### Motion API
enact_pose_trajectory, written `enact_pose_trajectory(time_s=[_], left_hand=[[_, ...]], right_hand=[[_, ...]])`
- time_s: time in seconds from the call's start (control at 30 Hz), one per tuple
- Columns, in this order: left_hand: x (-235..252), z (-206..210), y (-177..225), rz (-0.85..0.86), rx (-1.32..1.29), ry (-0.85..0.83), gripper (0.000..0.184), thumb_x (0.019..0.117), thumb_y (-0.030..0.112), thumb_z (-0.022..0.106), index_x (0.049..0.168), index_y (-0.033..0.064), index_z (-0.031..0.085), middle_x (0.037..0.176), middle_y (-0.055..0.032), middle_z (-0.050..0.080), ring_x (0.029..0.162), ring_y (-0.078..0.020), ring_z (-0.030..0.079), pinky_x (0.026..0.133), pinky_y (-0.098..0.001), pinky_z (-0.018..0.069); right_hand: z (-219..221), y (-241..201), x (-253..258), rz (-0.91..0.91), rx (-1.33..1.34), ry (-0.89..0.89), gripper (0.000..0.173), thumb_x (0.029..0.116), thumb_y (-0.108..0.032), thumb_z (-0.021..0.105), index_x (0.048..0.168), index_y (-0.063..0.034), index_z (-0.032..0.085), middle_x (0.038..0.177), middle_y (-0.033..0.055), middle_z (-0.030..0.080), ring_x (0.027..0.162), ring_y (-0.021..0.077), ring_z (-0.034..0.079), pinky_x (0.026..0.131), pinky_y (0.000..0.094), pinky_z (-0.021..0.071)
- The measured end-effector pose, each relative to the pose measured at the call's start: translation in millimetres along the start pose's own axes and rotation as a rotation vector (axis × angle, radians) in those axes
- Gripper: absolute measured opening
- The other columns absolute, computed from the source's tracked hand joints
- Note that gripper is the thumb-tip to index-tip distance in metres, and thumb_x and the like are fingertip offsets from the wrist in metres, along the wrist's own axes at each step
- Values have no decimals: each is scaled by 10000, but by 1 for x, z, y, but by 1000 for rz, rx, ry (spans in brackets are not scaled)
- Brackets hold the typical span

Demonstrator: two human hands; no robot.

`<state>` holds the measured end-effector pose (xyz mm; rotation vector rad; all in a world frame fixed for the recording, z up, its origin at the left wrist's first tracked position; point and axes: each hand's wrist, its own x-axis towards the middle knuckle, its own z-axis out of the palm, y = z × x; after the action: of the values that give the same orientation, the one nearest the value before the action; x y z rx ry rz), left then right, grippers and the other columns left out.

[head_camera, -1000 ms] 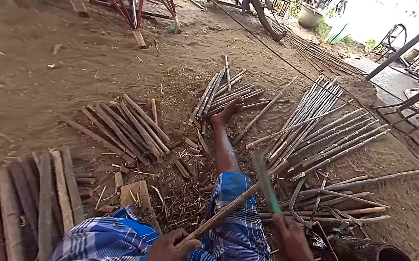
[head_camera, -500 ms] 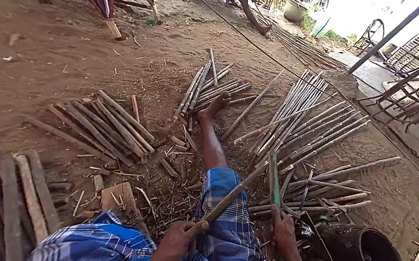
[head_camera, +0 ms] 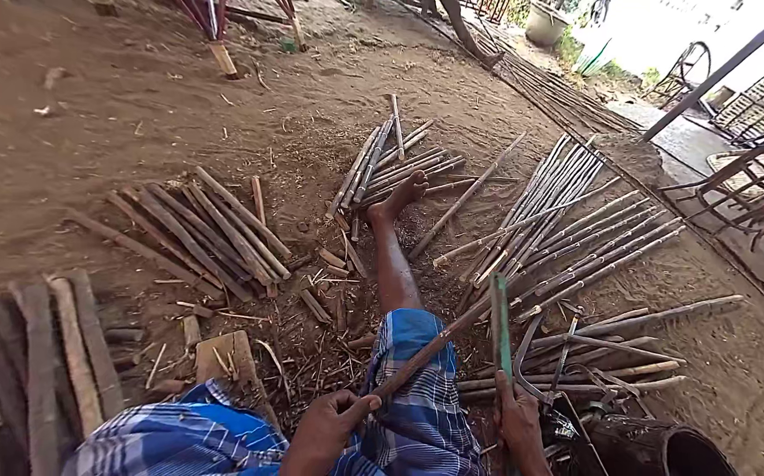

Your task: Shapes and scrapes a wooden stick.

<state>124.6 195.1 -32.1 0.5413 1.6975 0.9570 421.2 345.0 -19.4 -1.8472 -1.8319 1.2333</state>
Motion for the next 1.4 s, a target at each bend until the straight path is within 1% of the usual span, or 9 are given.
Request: enact_pose_trajectory(time_s=[0.07, 0.2, 0.67, 0.73, 0.87, 1.1, 1.2, 1.3, 1.4], left_hand=[[3, -2, -4, 49, 42, 24, 431, 854, 550, 767, 858, 121, 727, 697, -18, 681, 566, -146, 609, 537, -331, 506], [7, -1, -8, 135, 70, 50, 474, 724, 564, 859, 820, 137, 677, 680, 13, 607, 582, -125, 564, 557, -330, 487], [0, -4, 12, -132, -64, -101, 465, 1014, 483, 605, 906, 52, 742, 693, -67, 694, 478, -138, 574, 438, -271, 460], [3, -2, 7, -36, -94, -95, 403, 985, 485, 648, 952, 86, 694, 699, -38, 613, 479, -123, 506, 435, -269, 428], [6, -4, 0, -8, -45, -48, 401, 785, 417, 865, 839, 101, 624, 644, -15, 571, 469, -113, 491, 428, -275, 407], [3, -6, 13, -130, -52, -113, 392, 894, 400, 796, 792, 50, 652, 585, -80, 628, 383, -134, 498, 367, -260, 399], [8, -6, 22, -155, -7, -134, 426, 926, 447, 750, 815, 38, 703, 596, -90, 664, 385, -151, 541, 367, -278, 444], [8, -8, 26, -196, 17, -159, 444, 974, 456, 684, 850, 32, 724, 599, -91, 671, 394, -159, 565, 367, -284, 461], [10, -9, 25, -189, 2, -203, 480, 1008, 477, 620, 872, 32, 738, 594, -91, 669, 391, -157, 563, 362, -287, 459]], right_hand=[[8, -8, -22, -153, -261, -169, 604, 1006, -627, 490, 850, -78, 688, 639, 81, 607, 597, 253, 635, 579, 512, 540], [-1, -4, 0, -16, 18, -7, 593, 1018, -592, 504, 859, -42, 654, 573, 61, 547, 456, 208, 534, 449, 424, 492], [5, 4, -9, -41, -94, -36, 584, 1008, -606, 496, 865, -73, 689, 626, 57, 576, 555, 223, 583, 552, 464, 517], [6, 5, -1, -1, 37, 34, 578, 1036, -578, 480, 850, -56, 647, 557, 48, 531, 440, 197, 522, 429, 406, 483], [12, 1, -24, -154, -237, -123, 606, 990, -656, 489, 857, -99, 688, 648, 53, 600, 602, 222, 620, 584, 482, 529], [16, 1, -25, -181, -303, -143, 621, 1003, -663, 452, 874, -103, 687, 659, 75, 615, 635, 255, 652, 602, 512, 546], [7, 8, 5, 20, 43, 20, 587, 1033, -590, 481, 853, -52, 633, 573, 56, 544, 450, 198, 538, 438, 406, 498], [16, 1, -20, -132, -248, -195, 604, 1016, -633, 447, 892, -91, 683, 673, 74, 608, 641, 244, 638, 620, 494, 537], [10, 2, -5, -16, -50, -54, 578, 1012, -598, 498, 882, -66, 683, 639, 57, 582, 562, 210, 587, 557, 445, 521]])
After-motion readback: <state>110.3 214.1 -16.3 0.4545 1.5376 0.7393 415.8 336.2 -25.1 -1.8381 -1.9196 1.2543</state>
